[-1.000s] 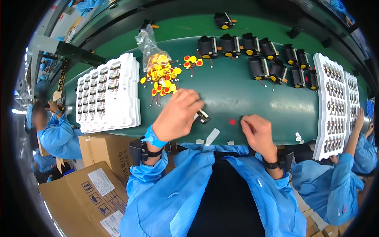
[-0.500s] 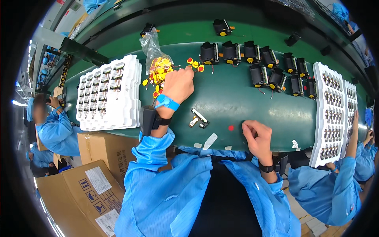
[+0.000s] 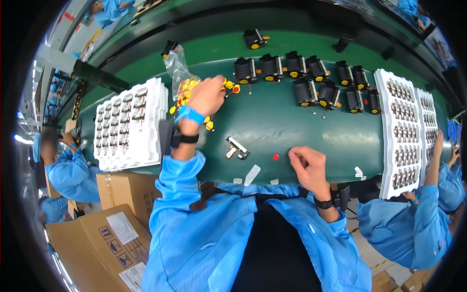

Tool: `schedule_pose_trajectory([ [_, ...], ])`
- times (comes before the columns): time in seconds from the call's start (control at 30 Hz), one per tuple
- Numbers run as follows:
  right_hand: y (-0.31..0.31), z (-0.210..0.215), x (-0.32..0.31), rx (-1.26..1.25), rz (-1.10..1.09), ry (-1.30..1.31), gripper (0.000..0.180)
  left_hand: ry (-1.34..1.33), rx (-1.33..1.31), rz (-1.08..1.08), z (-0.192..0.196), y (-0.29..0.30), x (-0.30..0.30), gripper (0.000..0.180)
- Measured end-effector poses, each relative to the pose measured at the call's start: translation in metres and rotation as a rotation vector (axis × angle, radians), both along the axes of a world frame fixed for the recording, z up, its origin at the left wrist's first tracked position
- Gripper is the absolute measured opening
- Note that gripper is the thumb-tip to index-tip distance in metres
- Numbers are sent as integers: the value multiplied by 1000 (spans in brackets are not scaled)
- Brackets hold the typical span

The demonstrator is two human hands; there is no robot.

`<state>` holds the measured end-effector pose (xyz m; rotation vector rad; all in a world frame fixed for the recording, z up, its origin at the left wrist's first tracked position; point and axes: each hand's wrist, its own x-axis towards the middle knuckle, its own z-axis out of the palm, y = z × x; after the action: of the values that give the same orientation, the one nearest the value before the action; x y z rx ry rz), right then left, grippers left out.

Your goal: Assembling small electronic components by attaching yellow caps and placing them into organized trays on a factory production line.

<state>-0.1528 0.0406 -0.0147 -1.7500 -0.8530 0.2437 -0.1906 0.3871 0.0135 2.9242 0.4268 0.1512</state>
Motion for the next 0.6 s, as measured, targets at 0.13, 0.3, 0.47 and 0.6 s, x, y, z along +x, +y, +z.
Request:
schedule_pose_trajectory([
  [0.13,-2,-9,-5,66,-41,244,5,-173,-521,-44,57,-74,-37,14],
  [0.3,11,29,-9,393,445,1194,29,-375,-649,-441,58,-156,-64,21],
  [0.47,0,18,-5,536,490,1275,21,-366,-873,-462,43,-171,-57,23],
  [0.6,-5,25,-9,547,362,1211,18,-420,-1098,-304,27,-187,-62,23],
])
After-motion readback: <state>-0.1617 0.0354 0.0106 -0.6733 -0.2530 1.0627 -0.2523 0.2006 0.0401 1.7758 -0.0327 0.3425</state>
